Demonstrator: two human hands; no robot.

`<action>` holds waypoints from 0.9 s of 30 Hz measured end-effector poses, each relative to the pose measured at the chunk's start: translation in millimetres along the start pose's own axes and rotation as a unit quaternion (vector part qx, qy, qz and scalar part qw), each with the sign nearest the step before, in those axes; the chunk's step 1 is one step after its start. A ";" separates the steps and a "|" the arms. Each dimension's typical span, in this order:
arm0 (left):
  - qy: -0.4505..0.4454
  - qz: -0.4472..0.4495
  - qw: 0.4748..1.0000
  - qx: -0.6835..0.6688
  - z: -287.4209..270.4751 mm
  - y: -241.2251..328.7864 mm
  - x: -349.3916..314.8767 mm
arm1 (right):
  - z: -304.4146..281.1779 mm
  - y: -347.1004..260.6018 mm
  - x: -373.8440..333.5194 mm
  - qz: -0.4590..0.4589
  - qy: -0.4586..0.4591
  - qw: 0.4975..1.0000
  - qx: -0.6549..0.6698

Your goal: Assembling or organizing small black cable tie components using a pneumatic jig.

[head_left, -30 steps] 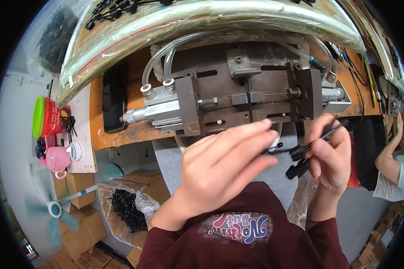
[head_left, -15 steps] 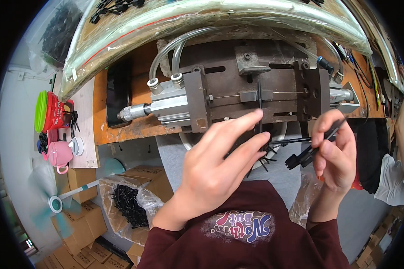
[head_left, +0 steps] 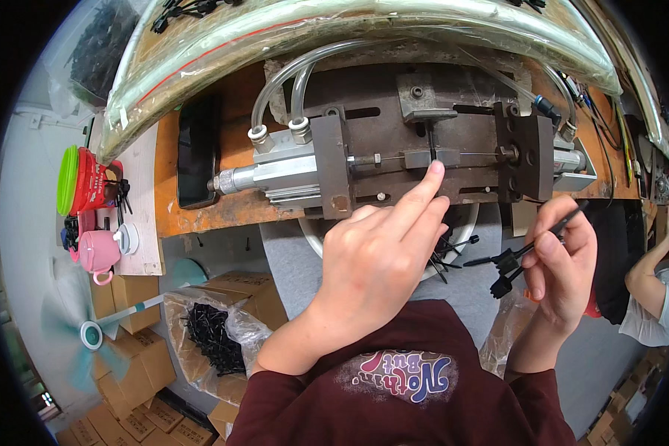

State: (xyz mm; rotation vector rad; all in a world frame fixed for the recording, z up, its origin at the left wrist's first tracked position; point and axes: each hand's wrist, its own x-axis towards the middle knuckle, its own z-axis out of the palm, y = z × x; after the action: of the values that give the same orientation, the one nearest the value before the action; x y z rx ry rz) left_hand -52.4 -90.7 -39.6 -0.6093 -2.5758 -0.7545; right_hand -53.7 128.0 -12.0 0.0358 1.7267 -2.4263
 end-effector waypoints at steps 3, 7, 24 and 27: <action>0.027 0.015 0.988 -0.154 -9.1 2.5 0.7 | 3.9 2.4 2.8 0.037 -0.002 0.999 0.004; 0.016 0.113 0.968 -0.223 -12.3 15.1 -2.2 | 16.8 10.8 6.6 0.088 -0.065 0.993 0.043; 0.035 0.017 0.998 0.044 8.1 6.2 2.2 | -2.7 -5.1 -0.2 -0.047 -0.037 0.998 0.023; 0.033 0.014 0.998 0.046 6.4 5.9 2.0 | -2.8 -3.3 -0.6 -0.032 -0.039 0.998 0.046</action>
State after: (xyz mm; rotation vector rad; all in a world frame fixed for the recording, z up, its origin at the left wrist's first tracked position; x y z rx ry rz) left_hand -52.6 -81.9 -41.2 -0.5811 -2.5215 -0.6320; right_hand -53.8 131.8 -9.8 -0.1025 1.6069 -2.5153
